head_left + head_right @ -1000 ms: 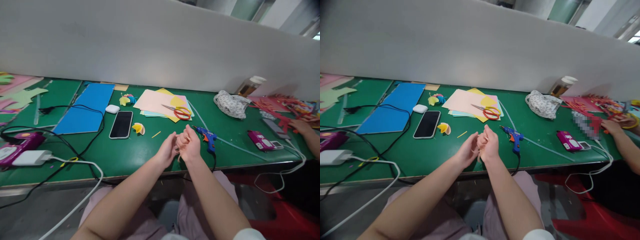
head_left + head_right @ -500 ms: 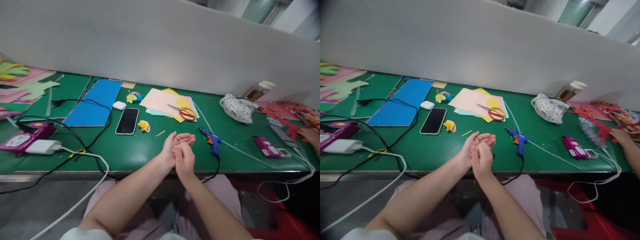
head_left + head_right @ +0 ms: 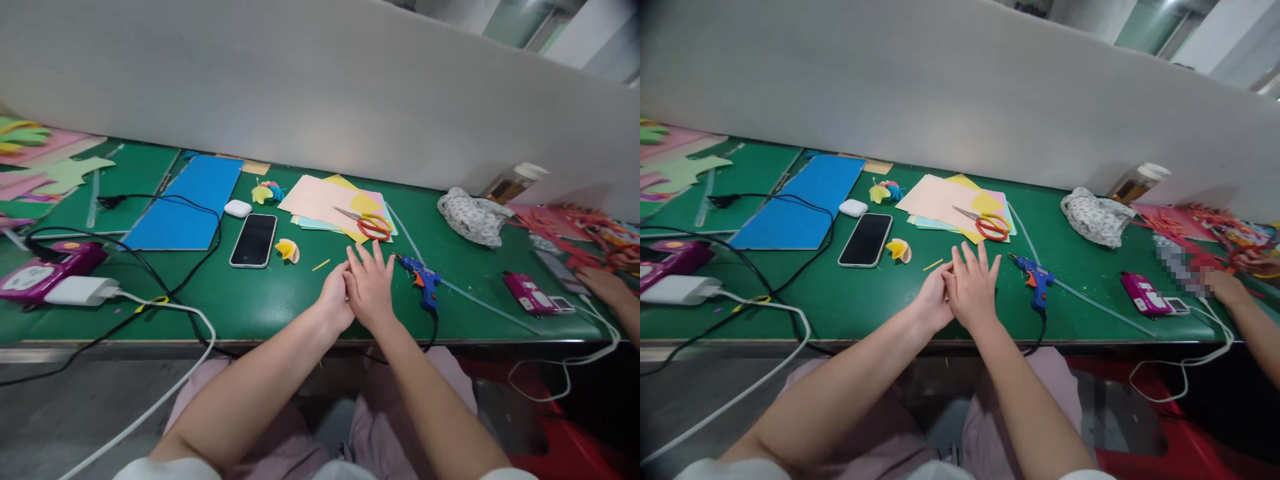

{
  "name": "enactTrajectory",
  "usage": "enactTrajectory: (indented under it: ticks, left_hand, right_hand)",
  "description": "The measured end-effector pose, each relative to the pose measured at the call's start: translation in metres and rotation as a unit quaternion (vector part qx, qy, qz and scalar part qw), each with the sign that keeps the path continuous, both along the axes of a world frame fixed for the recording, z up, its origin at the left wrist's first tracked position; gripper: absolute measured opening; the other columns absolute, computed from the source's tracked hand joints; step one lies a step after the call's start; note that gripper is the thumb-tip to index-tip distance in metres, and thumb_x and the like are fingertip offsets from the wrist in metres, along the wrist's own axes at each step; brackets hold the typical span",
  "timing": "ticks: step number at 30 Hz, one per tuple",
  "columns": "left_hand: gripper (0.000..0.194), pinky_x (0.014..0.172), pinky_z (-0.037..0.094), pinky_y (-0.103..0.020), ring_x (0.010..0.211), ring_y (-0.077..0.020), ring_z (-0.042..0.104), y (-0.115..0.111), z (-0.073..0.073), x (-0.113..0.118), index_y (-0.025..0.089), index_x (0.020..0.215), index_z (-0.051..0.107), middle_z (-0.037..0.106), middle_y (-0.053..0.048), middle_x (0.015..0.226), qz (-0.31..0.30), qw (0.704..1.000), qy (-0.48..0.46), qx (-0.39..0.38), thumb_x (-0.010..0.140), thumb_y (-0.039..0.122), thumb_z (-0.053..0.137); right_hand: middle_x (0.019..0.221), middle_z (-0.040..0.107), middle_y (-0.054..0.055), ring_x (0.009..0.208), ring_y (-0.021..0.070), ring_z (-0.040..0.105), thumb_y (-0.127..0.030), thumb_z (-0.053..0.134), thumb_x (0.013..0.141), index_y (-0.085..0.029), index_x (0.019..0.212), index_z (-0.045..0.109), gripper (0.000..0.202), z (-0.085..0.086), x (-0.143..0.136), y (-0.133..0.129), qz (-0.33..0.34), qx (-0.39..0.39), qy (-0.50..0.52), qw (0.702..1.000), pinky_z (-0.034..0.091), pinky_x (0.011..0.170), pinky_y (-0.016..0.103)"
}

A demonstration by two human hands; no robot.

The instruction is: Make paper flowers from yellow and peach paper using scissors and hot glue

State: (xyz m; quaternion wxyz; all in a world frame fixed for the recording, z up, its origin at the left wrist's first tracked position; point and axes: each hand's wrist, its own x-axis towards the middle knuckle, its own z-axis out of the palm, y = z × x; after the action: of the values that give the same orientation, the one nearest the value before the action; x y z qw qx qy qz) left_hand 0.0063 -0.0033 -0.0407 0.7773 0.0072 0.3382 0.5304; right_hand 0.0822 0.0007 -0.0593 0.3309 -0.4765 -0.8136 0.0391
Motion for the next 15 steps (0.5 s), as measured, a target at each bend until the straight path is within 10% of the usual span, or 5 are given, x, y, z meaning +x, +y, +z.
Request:
enactTrajectory:
  ticks: [7,11,15]
  left_hand:
    - [0.031,0.049,0.042,-0.016,0.047,-0.0058,0.052,0.006,-0.009,0.0,0.017,0.058,0.045,0.05,0.003,0.049,0.099,0.991,0.093,-0.003,0.086,0.026,0.038]
    - [0.042,0.033,0.02,-0.013,0.031,-0.0017,0.026,0.007,-0.012,-0.006,0.017,0.051,0.03,0.027,0.008,0.04,0.081,0.988,0.12,0.054,0.088,0.033,0.038]
    - [0.051,0.031,0.006,-0.015,0.029,-0.0018,0.012,0.007,-0.008,-0.018,0.019,0.046,0.02,0.014,0.009,0.039,-0.037,0.986,0.112,0.118,0.087,0.043,0.04]
  right_hand:
    - [0.149,0.024,0.013,0.137,0.0369,0.012,-0.029,0.036,0.091,-0.026,0.136,0.039,0.045,0.0,0.0,-0.002,-0.013,-0.047,-0.159,0.986,0.013,0.102,0.065]
    - [0.148,0.025,0.012,0.136,0.03,0.02,-0.029,0.039,0.091,-0.023,0.137,0.038,0.046,0.016,0.018,-0.012,0.06,-0.114,0.005,0.992,0.028,0.105,0.053]
    - [0.104,0.067,0.005,0.096,0.0216,0.063,-0.029,0.047,0.089,-0.029,0.108,0.062,0.024,0.057,0.051,-0.054,-0.015,-0.044,0.283,0.958,0.05,0.085,0.042]
